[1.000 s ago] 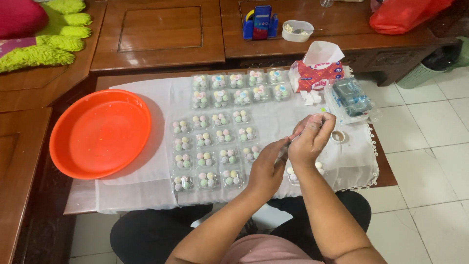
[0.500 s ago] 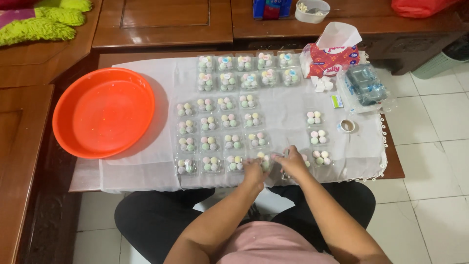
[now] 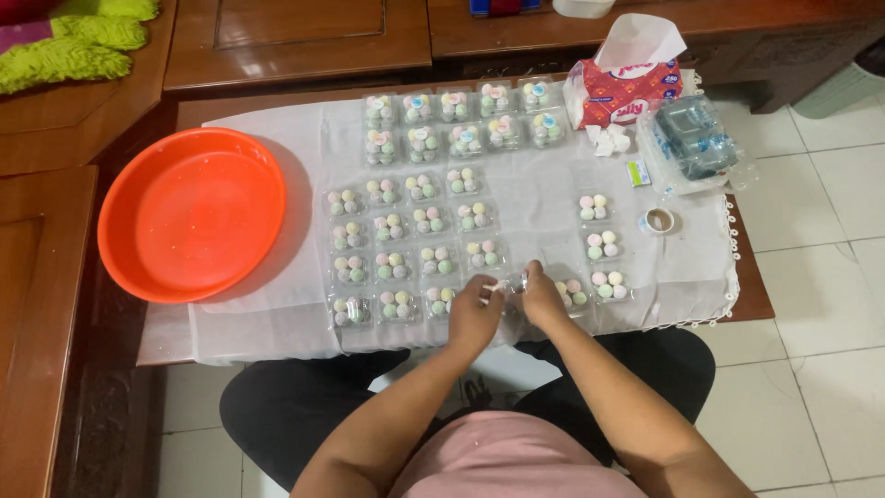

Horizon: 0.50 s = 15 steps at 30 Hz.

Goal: Sealing small plastic containers of candies using a stapler and applying stickers

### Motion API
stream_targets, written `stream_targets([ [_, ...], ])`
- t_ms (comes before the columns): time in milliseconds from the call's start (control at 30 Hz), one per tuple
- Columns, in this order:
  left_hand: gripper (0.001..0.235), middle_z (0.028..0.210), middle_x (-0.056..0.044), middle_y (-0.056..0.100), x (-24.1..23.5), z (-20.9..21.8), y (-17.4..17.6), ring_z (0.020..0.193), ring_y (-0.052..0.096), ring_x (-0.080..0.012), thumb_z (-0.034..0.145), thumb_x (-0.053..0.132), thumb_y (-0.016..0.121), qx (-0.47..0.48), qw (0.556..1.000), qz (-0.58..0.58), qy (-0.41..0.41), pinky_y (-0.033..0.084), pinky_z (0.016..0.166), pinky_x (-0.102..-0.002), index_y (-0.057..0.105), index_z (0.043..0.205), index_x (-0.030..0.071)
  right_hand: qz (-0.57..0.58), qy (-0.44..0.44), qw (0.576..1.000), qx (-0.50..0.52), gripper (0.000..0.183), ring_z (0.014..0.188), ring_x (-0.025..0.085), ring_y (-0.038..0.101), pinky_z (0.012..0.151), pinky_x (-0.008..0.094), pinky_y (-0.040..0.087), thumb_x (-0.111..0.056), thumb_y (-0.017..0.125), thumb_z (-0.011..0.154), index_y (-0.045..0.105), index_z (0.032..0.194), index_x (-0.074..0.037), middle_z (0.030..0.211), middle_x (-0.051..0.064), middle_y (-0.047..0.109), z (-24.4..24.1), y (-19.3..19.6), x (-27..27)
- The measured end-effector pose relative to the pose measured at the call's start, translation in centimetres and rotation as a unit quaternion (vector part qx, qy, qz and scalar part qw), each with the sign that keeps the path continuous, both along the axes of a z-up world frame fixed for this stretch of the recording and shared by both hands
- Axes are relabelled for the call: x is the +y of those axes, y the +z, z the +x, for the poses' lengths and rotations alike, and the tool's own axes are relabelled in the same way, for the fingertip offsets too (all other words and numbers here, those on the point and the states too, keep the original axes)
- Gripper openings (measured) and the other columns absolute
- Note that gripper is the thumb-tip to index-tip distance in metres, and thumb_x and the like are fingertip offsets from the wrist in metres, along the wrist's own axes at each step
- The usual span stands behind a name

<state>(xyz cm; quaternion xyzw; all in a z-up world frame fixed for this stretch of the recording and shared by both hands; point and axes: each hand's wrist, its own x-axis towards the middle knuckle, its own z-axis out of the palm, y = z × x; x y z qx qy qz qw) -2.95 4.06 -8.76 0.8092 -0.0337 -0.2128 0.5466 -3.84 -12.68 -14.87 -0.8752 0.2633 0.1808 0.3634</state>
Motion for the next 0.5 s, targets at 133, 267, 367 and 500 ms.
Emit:
stream_targets([
  [133, 0.02, 0.092, -0.02, 0.074, -3.3, 4.4, 0.2, 0.079, 0.071, -0.0391, 0.093, 0.018, 0.061, -0.179, 0.983, 0.032, -0.009, 0.057, 0.069, -0.05, 0.07, 0.109, 0.009, 0.038, -0.037, 0.998, -0.025, 0.051, 0.111, 0.041, 0.071, 0.09, 0.053, 0.057, -0.021, 0.068, 0.085, 0.046, 0.128, -0.006, 0.111, 0.021, 0.074, -0.4, 2.3, -0.9],
  [267, 0.032, 0.108, -0.012, 0.07, -9.0, 8.9, -4.5, 0.103, 0.069, -0.0341, 0.091, 0.022, 0.067, -0.254, 0.921, 0.21, -0.21, 0.06, 0.086, -0.044, 0.068, 0.121, 0.011, 0.168, -0.281, 0.931, -0.16, 0.037, 0.075, 0.031, 0.067, 0.062, 0.04, 0.054, -0.02, 0.066, 0.091, 0.051, 0.121, -0.002, 0.091, 0.02, 0.066, -0.3, 1.0, -6.7],
  [367, 0.037, 0.11, -0.01, 0.067, -13.5, 10.8, -9.4, 0.108, 0.066, -0.0323, 0.089, 0.023, 0.066, -0.255, 0.85, 0.325, -0.327, 0.058, 0.088, -0.045, 0.065, 0.125, 0.012, 0.291, -0.392, 0.834, -0.256, 0.02, 0.048, 0.02, 0.063, 0.043, 0.027, 0.049, -0.021, 0.067, 0.095, 0.054, 0.099, -0.006, 0.069, 0.012, 0.063, -1.2, 1.1, -11.5],
  [500, 0.044, 0.11, -0.011, 0.068, -16.3, 12.3, -12.9, 0.108, 0.067, -0.032, 0.09, 0.016, 0.061, -0.216, 0.843, 0.352, -0.345, 0.055, 0.089, -0.046, 0.06, 0.134, 0.011, 0.342, -0.447, 0.771, -0.299, 0.029, 0.05, 0.017, 0.061, 0.046, 0.023, 0.048, -0.025, 0.071, 0.096, 0.049, 0.109, -0.013, 0.072, 0.01, 0.063, -3.9, 1.5, -15.6],
])
